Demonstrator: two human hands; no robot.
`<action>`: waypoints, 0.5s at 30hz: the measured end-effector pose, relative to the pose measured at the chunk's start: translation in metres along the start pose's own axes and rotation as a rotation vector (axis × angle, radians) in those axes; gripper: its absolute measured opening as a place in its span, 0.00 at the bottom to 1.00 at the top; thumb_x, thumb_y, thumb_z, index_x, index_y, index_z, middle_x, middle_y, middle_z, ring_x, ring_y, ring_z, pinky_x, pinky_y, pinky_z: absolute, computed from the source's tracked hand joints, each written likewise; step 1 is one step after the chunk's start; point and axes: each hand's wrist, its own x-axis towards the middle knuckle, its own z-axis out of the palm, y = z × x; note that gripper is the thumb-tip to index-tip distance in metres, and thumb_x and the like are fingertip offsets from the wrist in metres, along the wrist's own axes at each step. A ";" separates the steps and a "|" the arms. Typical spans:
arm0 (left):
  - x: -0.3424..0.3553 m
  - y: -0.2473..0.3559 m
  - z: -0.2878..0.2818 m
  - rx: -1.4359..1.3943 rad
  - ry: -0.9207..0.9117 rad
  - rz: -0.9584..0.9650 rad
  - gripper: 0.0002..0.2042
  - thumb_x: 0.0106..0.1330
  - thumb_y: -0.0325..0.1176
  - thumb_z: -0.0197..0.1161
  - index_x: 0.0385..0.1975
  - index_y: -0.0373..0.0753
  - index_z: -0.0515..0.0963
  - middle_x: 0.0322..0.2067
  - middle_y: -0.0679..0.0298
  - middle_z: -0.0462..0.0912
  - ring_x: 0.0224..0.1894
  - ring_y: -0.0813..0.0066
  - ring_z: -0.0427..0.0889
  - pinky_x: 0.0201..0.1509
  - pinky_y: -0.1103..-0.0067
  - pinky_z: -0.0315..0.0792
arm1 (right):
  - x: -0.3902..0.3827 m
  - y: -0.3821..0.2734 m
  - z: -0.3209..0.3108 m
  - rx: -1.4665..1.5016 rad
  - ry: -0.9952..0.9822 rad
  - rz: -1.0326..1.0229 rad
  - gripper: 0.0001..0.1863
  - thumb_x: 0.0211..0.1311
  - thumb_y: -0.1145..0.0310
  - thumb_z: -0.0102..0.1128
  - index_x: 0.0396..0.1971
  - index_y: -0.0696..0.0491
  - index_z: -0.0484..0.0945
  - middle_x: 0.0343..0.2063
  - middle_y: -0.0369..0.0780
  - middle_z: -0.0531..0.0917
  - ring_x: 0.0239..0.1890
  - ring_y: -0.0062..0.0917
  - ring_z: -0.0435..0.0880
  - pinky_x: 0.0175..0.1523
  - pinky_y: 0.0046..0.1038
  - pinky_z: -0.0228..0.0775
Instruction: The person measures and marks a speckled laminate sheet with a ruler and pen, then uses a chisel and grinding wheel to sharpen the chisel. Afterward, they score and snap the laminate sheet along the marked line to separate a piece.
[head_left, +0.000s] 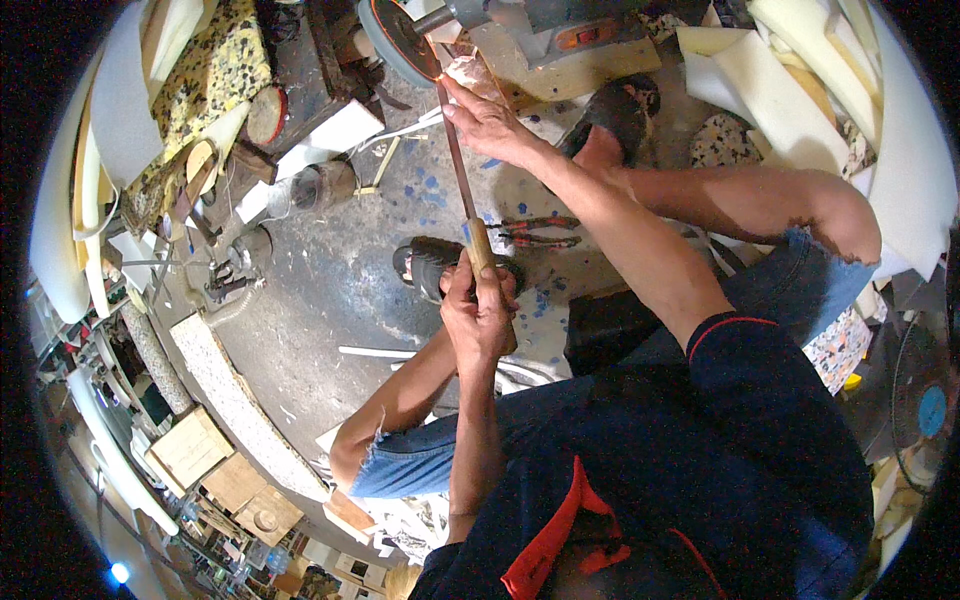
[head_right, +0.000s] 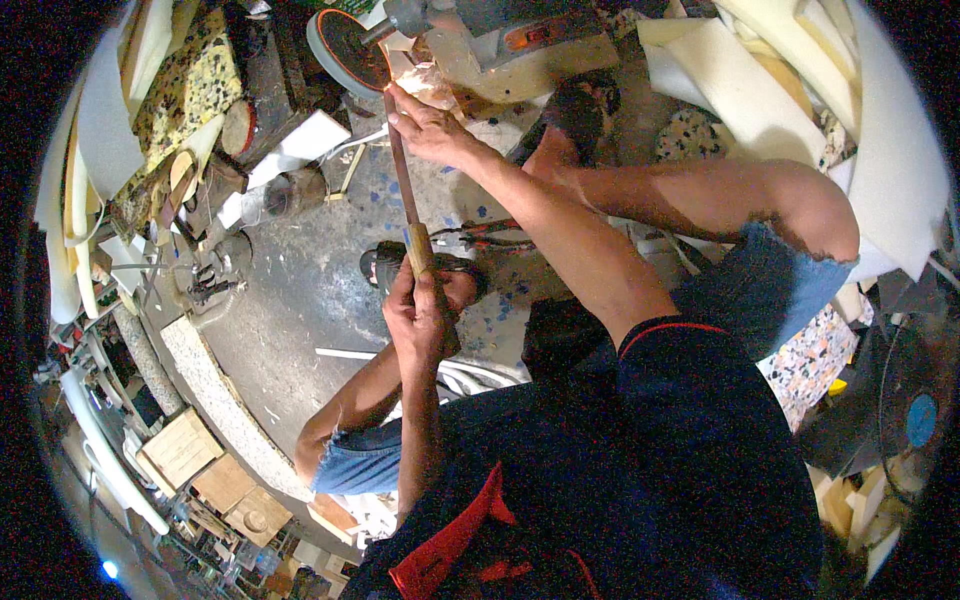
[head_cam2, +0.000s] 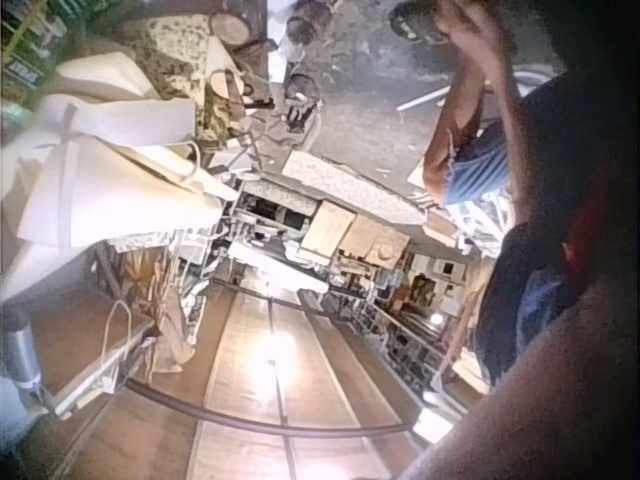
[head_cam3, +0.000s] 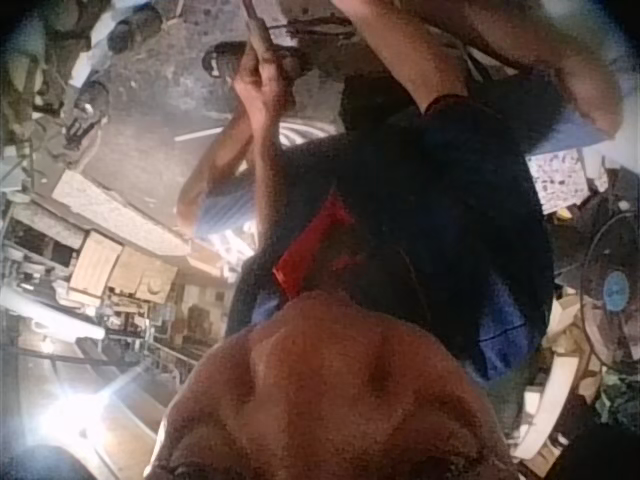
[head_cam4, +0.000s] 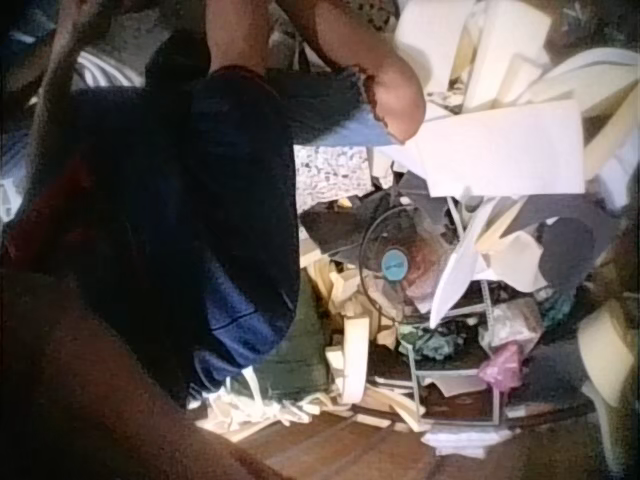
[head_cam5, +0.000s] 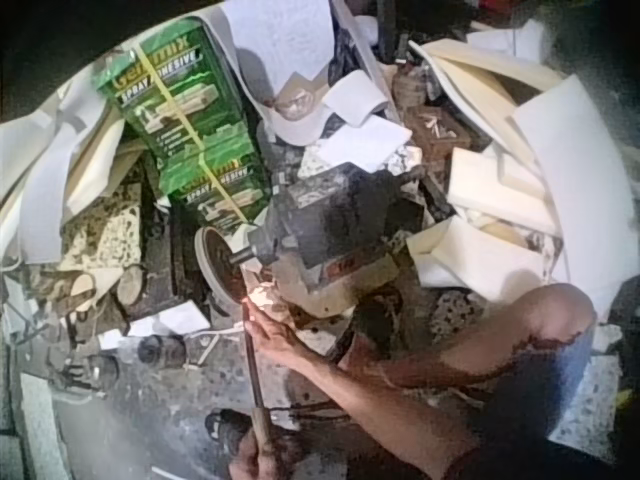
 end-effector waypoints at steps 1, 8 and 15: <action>-0.004 0.000 0.000 0.001 0.012 0.002 0.18 0.73 0.36 0.51 0.55 0.32 0.74 0.25 0.65 0.82 0.21 0.81 0.78 0.23 0.81 0.73 | -0.002 0.001 0.001 -0.026 0.006 -0.012 0.31 0.76 0.52 0.44 0.74 0.36 0.50 0.55 0.39 0.78 0.39 0.24 0.83 0.45 0.28 0.77; -0.038 0.001 -0.008 0.058 0.014 -0.261 0.18 0.73 0.37 0.52 0.56 0.32 0.73 0.27 0.61 0.83 0.21 0.78 0.79 0.23 0.80 0.74 | -0.031 -0.007 0.012 -0.167 0.141 -0.197 0.31 0.75 0.54 0.45 0.74 0.42 0.52 0.66 0.46 0.70 0.62 0.34 0.75 0.63 0.32 0.68; -0.071 0.004 -0.010 0.010 0.008 -0.241 0.20 0.72 0.37 0.52 0.59 0.33 0.73 0.29 0.64 0.81 0.24 0.82 0.75 0.24 0.82 0.67 | -0.046 0.004 -0.007 -0.050 0.018 -0.030 0.31 0.75 0.55 0.46 0.74 0.42 0.52 0.64 0.46 0.72 0.57 0.36 0.78 0.60 0.32 0.71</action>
